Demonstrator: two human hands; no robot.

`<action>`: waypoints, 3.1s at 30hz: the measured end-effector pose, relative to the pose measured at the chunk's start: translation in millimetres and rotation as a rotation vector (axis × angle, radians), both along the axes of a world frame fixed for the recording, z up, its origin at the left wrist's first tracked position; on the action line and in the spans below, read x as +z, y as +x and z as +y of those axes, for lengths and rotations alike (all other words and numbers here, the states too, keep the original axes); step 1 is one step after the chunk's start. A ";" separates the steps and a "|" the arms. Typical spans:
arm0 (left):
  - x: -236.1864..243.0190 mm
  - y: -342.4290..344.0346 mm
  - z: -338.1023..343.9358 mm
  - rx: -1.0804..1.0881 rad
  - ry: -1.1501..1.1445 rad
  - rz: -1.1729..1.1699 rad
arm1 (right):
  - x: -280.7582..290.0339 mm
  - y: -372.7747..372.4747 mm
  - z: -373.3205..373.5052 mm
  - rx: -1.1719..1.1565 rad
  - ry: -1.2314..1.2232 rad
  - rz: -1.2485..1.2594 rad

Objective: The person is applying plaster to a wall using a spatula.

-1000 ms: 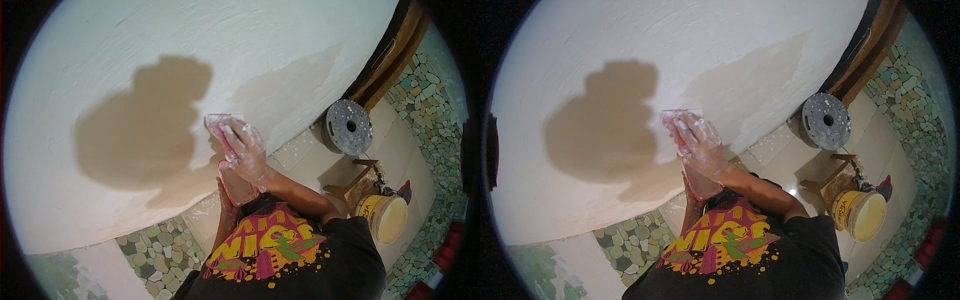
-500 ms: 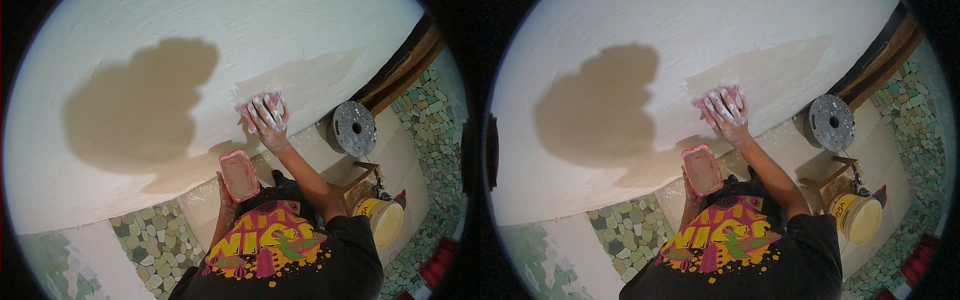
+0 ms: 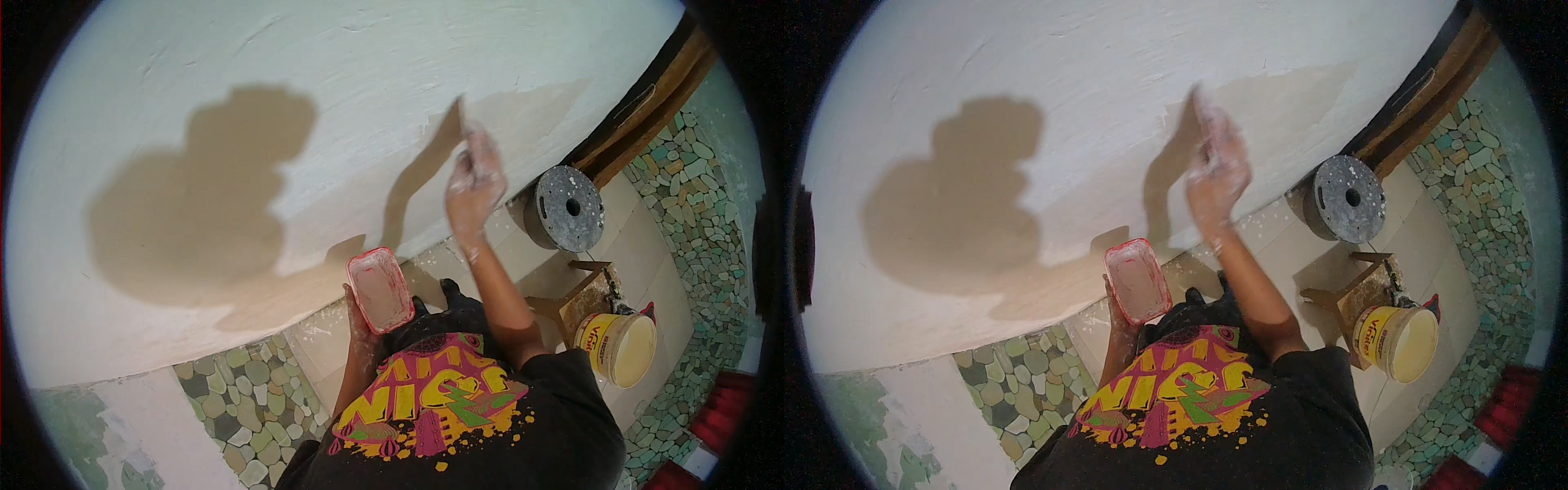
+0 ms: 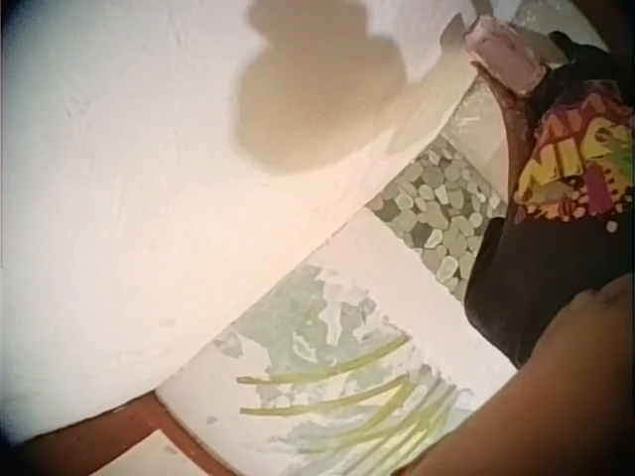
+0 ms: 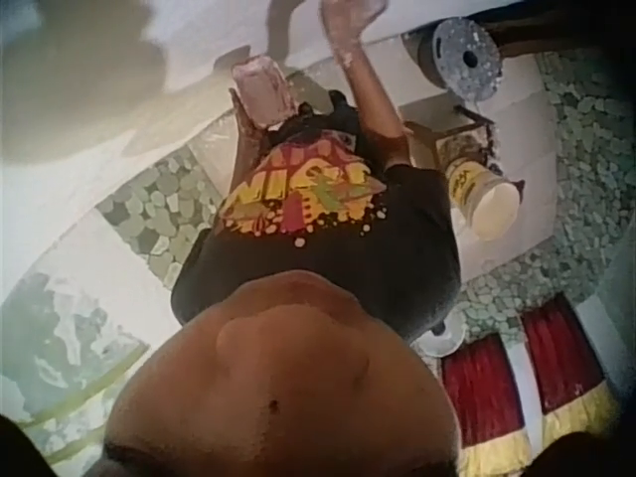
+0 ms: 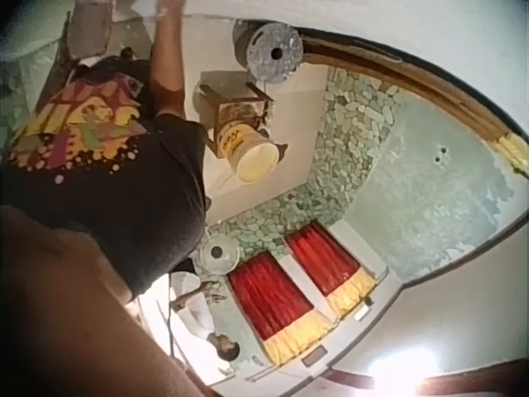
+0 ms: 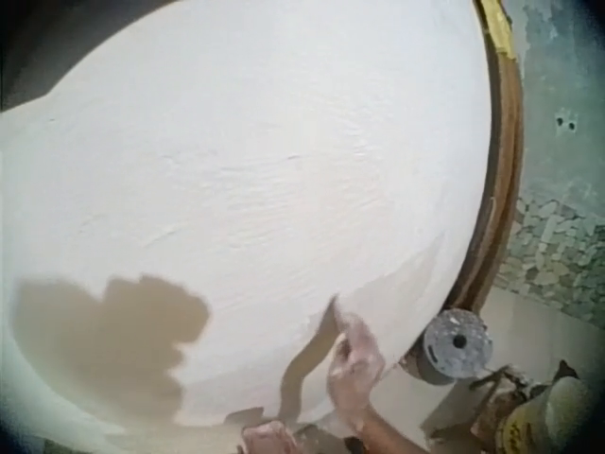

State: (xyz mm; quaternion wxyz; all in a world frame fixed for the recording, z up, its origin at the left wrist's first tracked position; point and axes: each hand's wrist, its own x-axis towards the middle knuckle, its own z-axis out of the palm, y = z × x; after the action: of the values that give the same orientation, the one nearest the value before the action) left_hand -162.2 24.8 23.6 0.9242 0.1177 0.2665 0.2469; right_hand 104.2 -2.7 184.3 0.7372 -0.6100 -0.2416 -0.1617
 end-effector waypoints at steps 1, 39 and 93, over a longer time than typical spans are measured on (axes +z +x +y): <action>-4.7 -3.5 2.2 -0.013 0.012 -0.009 | 0.7 -19.0 4.7 0.067 0.032 -0.005; -0.7 -32.7 23.5 -0.008 0.024 0.024 | 17.6 -129.0 30.0 0.333 -0.105 -0.283; -42.1 -71.8 33.2 -0.052 -0.098 -0.065 | 11.0 -101.9 12.9 -0.040 -0.227 -0.093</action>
State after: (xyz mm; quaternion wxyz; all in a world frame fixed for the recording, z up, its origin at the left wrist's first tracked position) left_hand -234.1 58.0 -18.5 0.9432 0.0711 0.2450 0.2129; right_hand 2.3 10.2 195.3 0.6479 -0.6862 -0.2801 -0.1758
